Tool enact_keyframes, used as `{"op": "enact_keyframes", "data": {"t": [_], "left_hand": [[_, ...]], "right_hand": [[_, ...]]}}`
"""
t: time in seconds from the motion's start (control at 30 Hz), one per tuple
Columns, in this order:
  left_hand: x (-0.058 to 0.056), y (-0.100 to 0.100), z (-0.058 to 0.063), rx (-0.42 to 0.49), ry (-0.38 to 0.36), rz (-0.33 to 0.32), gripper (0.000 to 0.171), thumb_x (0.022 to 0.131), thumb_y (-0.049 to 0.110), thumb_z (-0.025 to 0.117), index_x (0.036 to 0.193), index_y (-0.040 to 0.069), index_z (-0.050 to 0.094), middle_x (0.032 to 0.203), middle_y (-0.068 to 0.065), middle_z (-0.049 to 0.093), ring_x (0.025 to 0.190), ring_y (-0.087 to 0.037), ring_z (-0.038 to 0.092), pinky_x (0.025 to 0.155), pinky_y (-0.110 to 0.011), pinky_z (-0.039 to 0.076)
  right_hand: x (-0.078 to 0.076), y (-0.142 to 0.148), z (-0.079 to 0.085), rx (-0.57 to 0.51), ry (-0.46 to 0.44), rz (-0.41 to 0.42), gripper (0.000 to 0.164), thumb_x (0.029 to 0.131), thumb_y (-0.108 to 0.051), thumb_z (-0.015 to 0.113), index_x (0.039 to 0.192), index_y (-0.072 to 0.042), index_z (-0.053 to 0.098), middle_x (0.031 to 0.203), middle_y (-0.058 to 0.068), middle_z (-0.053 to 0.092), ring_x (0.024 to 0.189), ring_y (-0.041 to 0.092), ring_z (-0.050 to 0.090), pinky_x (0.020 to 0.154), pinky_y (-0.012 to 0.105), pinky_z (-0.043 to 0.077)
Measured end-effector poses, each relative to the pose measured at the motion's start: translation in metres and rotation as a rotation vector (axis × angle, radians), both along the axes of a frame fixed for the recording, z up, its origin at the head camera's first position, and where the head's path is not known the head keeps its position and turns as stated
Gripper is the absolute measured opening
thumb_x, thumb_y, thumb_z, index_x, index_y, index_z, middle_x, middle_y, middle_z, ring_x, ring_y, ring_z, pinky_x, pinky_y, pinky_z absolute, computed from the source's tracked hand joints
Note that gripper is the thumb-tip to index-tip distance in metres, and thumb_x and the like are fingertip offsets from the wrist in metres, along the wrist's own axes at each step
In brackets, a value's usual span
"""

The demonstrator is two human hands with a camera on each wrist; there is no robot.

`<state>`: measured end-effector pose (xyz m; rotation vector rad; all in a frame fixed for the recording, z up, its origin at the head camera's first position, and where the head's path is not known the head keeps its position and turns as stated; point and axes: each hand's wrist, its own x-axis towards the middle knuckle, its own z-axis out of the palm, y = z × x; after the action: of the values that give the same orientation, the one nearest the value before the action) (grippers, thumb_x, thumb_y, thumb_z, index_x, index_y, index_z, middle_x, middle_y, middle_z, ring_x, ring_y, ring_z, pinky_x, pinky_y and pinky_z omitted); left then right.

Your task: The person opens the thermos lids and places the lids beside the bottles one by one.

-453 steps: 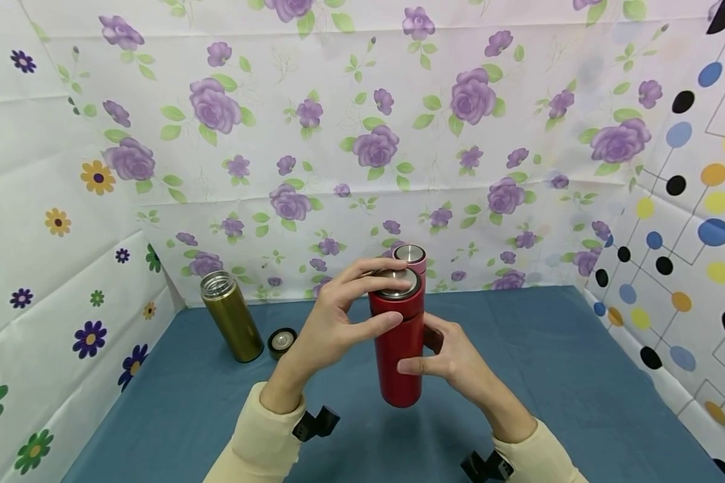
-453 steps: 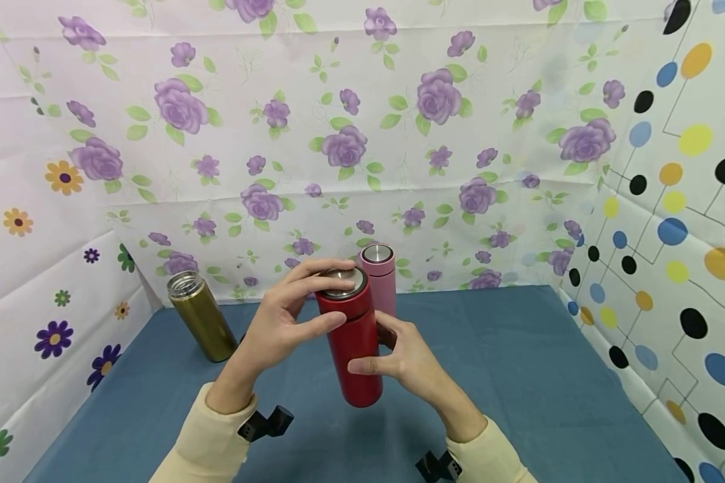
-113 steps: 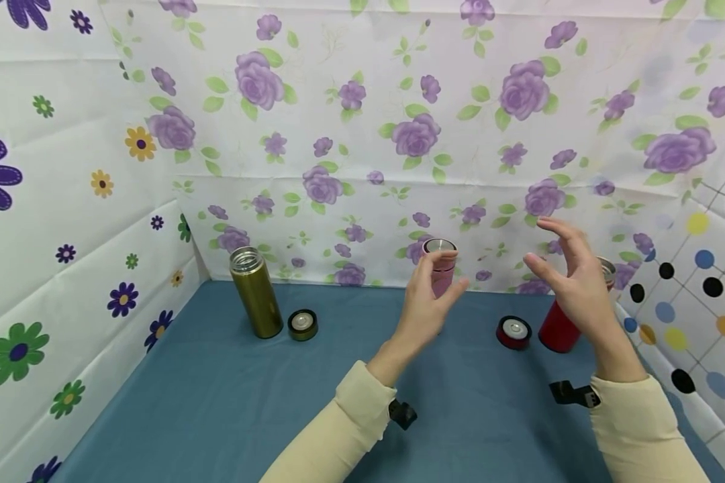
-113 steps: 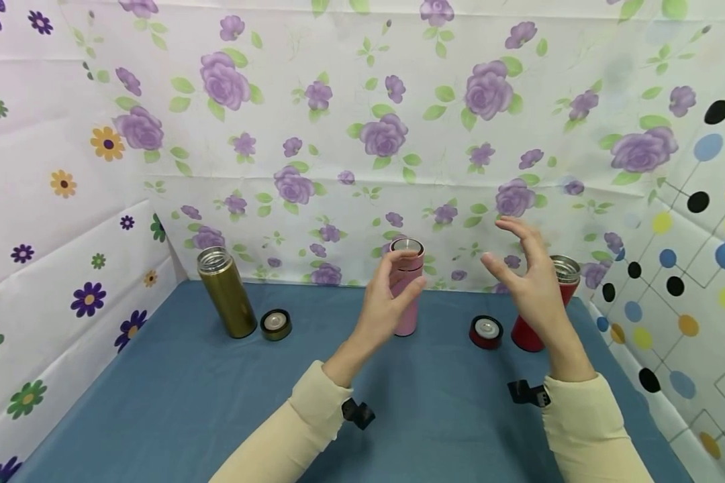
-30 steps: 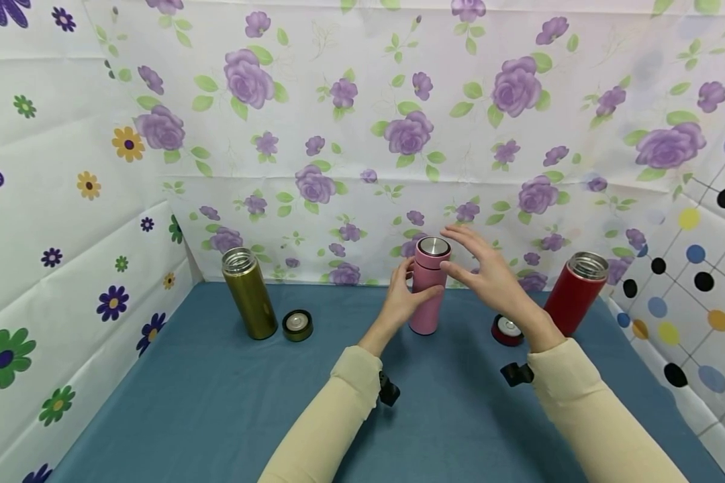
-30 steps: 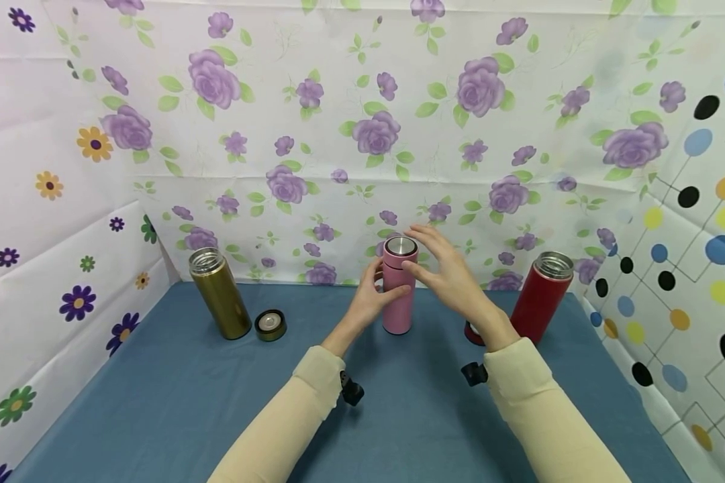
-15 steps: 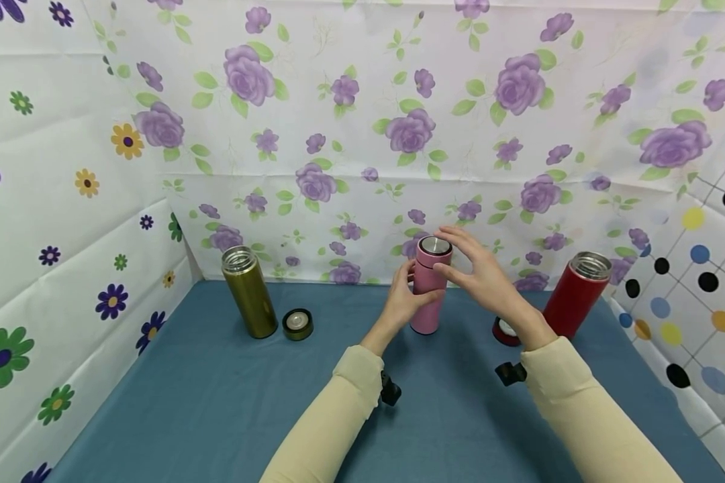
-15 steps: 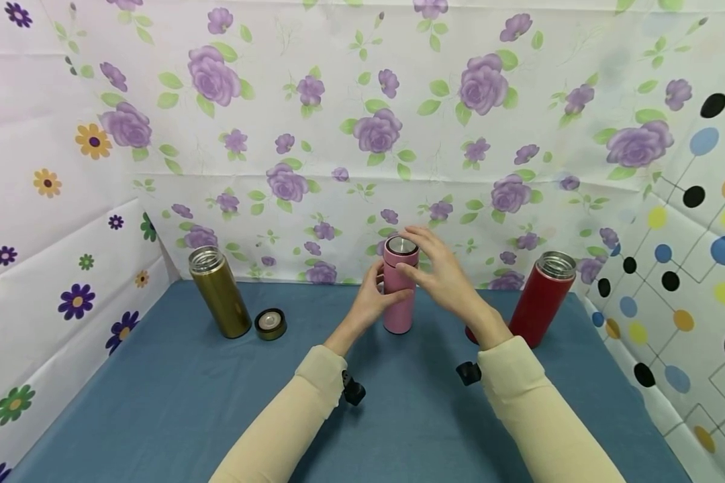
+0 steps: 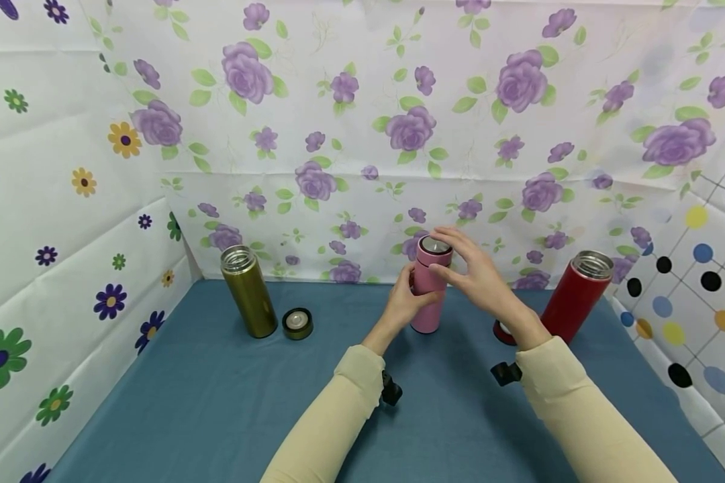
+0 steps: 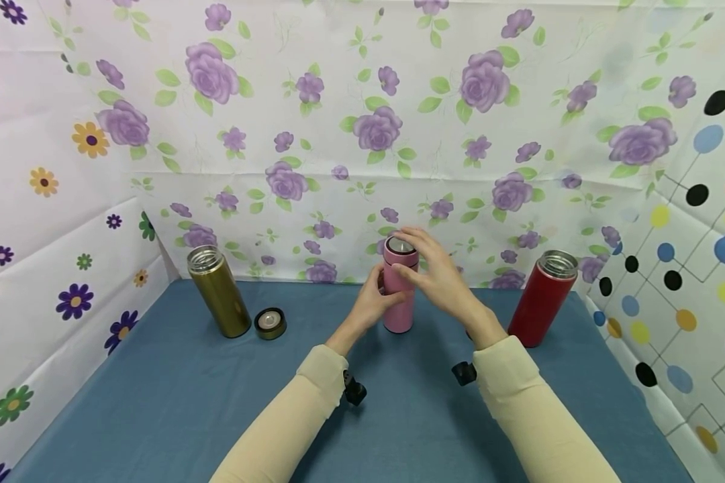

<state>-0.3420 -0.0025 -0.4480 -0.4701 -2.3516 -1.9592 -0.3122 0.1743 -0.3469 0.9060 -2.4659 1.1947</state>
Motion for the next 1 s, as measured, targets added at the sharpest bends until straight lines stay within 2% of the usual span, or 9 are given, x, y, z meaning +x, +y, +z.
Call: {"op": "enact_keyframes", "data": {"t": [0.17, 0.5, 0.77, 1.0], "left_hand": [[0.0, 0.0, 0.0, 0.006, 0.002, 0.005, 0.077, 0.094, 0.022, 0.081, 0.157, 0.012, 0.038, 0.145, -0.013, 0.056, 0.129, -0.029, 0.059, 0.108, -0.047, 0.049], [0.001, -0.005, 0.002, 0.009, 0.012, 0.005, 0.076, 0.092, 0.02, 0.083, 0.155, 0.01, 0.041, 0.142, -0.013, 0.059, 0.127, -0.027, 0.061, 0.105, -0.044, 0.052], [0.012, -0.019, 0.008, 0.025, 0.015, -0.03, 0.078, 0.092, 0.028, 0.083, 0.156, 0.016, 0.04, 0.143, -0.009, 0.057, 0.127, -0.027, 0.06, 0.105, -0.046, 0.052], [0.027, -0.033, 0.021, 0.038, 0.047, -0.049, 0.075, 0.092, 0.027, 0.082, 0.155, 0.016, 0.042, 0.141, -0.008, 0.058, 0.123, -0.026, 0.062, 0.104, -0.046, 0.053]], "right_hand": [[0.001, -0.002, 0.001, 0.006, -0.001, 0.005, 0.063, 0.101, -0.025, 0.072, 0.158, -0.018, 0.047, 0.167, 0.006, 0.034, 0.159, 0.028, 0.017, 0.119, 0.068, 0.026], [0.005, -0.004, 0.007, 0.008, -0.016, -0.002, 0.063, 0.101, -0.029, 0.071, 0.158, -0.019, 0.046, 0.167, 0.009, 0.032, 0.159, 0.031, 0.015, 0.119, 0.069, 0.023], [0.013, -0.007, 0.013, 0.0, 0.006, 0.022, 0.062, 0.102, -0.025, 0.071, 0.158, -0.023, 0.046, 0.168, 0.004, 0.033, 0.158, 0.028, 0.02, 0.118, 0.069, 0.025], [0.028, -0.016, 0.026, -0.018, 0.07, 0.067, 0.062, 0.101, -0.023, 0.072, 0.158, -0.023, 0.047, 0.167, 0.001, 0.034, 0.157, 0.025, 0.025, 0.118, 0.067, 0.028]]}}
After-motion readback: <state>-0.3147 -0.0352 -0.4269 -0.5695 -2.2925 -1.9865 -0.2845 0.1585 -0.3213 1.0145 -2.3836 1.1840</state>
